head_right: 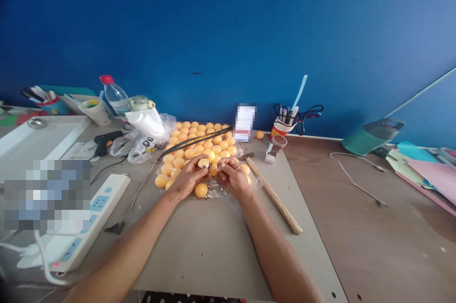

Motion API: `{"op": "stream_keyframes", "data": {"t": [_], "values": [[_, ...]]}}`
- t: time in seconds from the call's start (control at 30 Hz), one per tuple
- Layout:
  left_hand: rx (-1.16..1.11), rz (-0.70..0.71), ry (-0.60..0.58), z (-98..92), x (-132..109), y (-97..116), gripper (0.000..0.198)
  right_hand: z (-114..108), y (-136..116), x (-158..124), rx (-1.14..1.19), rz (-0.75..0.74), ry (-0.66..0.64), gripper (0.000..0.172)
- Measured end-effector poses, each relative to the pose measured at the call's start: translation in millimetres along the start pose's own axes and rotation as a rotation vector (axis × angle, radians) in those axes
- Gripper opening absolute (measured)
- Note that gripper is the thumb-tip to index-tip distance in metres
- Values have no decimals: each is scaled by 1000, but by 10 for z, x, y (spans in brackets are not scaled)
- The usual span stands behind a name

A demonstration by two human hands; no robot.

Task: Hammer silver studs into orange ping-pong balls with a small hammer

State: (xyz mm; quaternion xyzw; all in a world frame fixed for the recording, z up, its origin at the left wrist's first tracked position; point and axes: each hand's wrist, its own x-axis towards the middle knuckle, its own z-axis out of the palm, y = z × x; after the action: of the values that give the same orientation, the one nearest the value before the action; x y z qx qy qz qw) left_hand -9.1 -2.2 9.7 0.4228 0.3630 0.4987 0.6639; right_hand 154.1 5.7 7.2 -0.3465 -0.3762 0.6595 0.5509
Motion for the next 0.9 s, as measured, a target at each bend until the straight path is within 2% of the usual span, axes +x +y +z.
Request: {"op": "stream_keyframes", "data": {"t": [0.4,0.67,0.9], "values": [[60,-3,-21,41,-20,18,48,32,-31,-24,48,22,-15,22],[112,-2,-1,63,-26,39,49,40,-18,-36,42,-29,-29,22],[141,2,-24,76,-36,72,52,46,-28,-69,51,9,-103,18]]}}
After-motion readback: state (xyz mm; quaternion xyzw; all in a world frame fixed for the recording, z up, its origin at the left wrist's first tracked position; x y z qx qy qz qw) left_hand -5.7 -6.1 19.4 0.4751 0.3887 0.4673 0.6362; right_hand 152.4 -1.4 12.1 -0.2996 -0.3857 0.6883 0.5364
